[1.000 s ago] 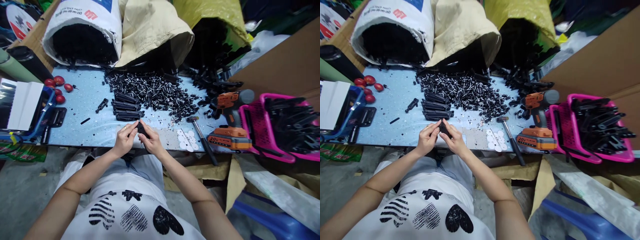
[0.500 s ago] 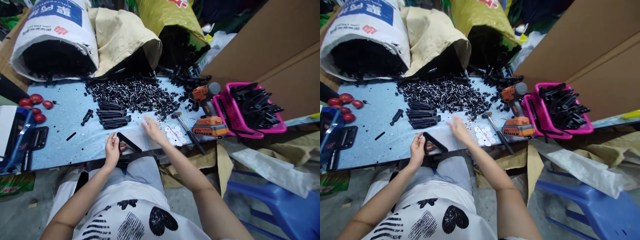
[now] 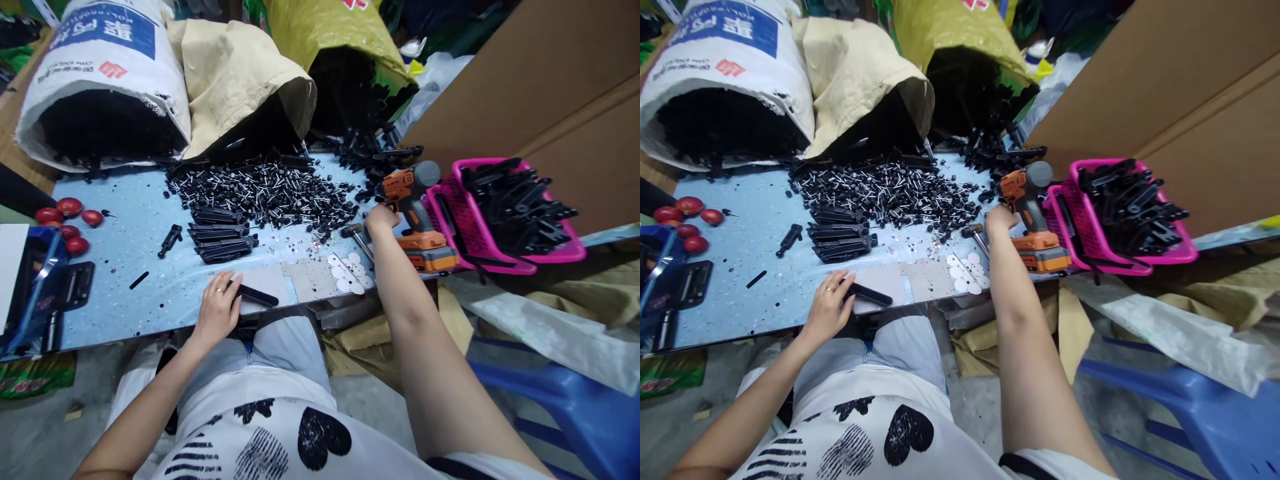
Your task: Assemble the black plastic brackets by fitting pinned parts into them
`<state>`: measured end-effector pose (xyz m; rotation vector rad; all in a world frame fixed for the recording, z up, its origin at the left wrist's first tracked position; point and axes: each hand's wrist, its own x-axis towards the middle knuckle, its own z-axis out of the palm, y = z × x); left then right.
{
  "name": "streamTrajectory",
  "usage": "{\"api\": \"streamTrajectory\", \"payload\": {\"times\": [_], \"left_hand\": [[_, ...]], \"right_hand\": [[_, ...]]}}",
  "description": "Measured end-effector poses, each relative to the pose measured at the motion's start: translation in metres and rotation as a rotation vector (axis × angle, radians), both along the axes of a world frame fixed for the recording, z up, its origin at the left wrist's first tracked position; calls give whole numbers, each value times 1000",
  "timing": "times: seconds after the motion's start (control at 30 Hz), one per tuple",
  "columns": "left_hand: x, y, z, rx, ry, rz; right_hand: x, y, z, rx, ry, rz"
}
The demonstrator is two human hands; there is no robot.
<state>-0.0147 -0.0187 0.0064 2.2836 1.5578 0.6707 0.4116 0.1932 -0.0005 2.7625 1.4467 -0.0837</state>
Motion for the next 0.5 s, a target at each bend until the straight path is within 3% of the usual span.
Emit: {"api": "streamTrajectory", "payload": {"times": [0.07, 0.13, 0.23, 0.27, 0.33, 0.4, 0.5], "left_hand": [[4, 12, 1, 3, 118, -240], [9, 22, -3, -23, 195, -381], [14, 31, -10, -16, 255, -397], [14, 32, -12, -1, 271, -375], [12, 33, -13, 33, 296, -323], [8, 33, -12, 63, 319, -286], [6, 34, -10, 90, 337, -253]], "right_hand": [[-14, -10, 3, -52, 36, 21], [-30, -33, 6, 12, 104, 156], [-42, -94, 10, 383, 232, 441], [-41, -119, 9, 538, 244, 474], [-27, -167, 2, 794, 184, 371], [1, -206, -8, 952, 78, 101], [55, -232, -25, 916, 27, -217]]}}
